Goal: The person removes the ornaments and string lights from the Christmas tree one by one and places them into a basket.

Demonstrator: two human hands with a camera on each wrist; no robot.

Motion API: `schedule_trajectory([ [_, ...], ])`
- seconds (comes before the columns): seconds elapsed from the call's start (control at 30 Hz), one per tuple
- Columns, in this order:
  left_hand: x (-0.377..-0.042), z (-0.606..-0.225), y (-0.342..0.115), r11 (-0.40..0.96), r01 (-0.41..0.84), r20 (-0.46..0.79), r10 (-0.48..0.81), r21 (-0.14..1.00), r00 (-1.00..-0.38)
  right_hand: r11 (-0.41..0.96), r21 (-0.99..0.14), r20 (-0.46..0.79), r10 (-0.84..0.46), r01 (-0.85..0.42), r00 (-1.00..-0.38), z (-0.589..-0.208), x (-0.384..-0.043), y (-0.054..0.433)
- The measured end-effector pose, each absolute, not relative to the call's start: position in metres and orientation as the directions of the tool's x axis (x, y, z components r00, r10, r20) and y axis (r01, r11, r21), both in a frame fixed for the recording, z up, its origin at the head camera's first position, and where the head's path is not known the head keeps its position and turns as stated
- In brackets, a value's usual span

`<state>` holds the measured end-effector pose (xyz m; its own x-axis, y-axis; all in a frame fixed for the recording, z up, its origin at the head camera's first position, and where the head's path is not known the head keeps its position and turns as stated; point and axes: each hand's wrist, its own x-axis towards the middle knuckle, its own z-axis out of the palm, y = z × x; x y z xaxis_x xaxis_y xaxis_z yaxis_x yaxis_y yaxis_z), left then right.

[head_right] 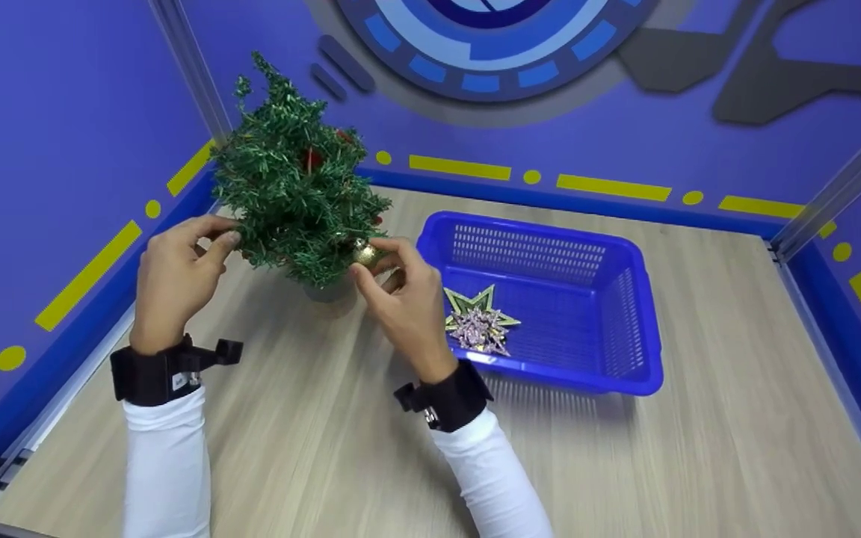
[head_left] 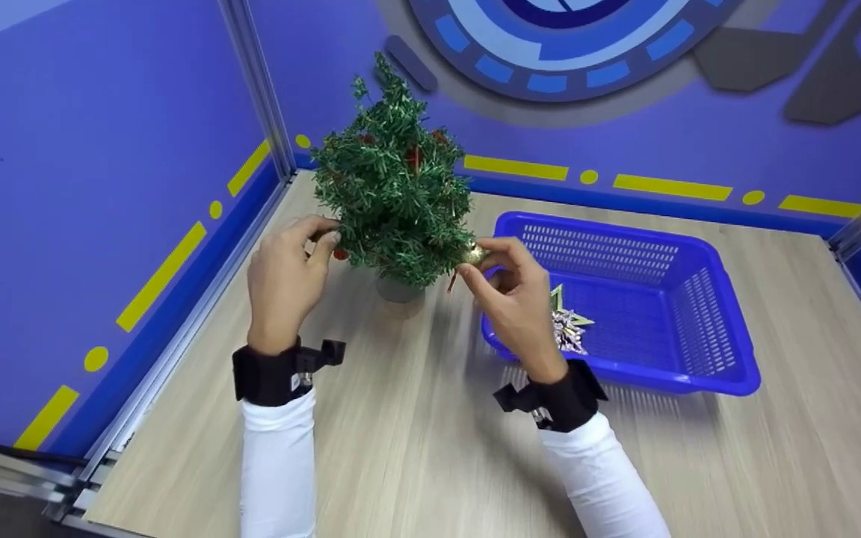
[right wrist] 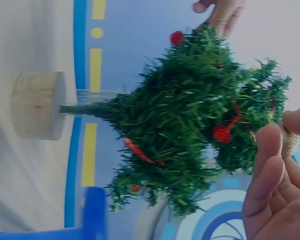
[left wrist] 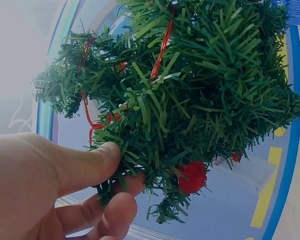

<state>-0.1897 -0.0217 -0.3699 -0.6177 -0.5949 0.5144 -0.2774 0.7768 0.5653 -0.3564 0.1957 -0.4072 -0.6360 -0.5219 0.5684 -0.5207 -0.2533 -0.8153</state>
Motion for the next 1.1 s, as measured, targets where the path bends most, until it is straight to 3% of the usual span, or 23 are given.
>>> schedule_trajectory([
  [0.2, -0.190, -0.371, -0.021, 0.776, -0.293, 0.517, -0.602, 0.559, -0.608, -0.360, -0.782, 0.623, -0.467, -0.509, -0.627, -0.400, -0.355, 0.202],
  [0.37, -0.189, -0.372, -0.021, 0.777, -0.293, 0.524, -0.602, 0.557, -0.602, -0.359, -0.761, 0.648, -0.447, -0.540, -0.616, -0.396, -0.362, 0.208],
  [0.67, -0.192, -0.369, -0.023, 0.774, -0.266, 0.518, -0.596, 0.575, -0.614, -0.205, -0.772, 0.616, -0.473, -0.601, -0.630, -0.394, -0.394, 0.245],
  [1.1, -0.200, -0.378, -0.010, 0.709, -0.315, 0.506, -0.683, 0.631, -0.527, 0.025, -0.713, 0.556, -0.588, -0.700, -0.588, -0.400, -0.461, 0.283],
])
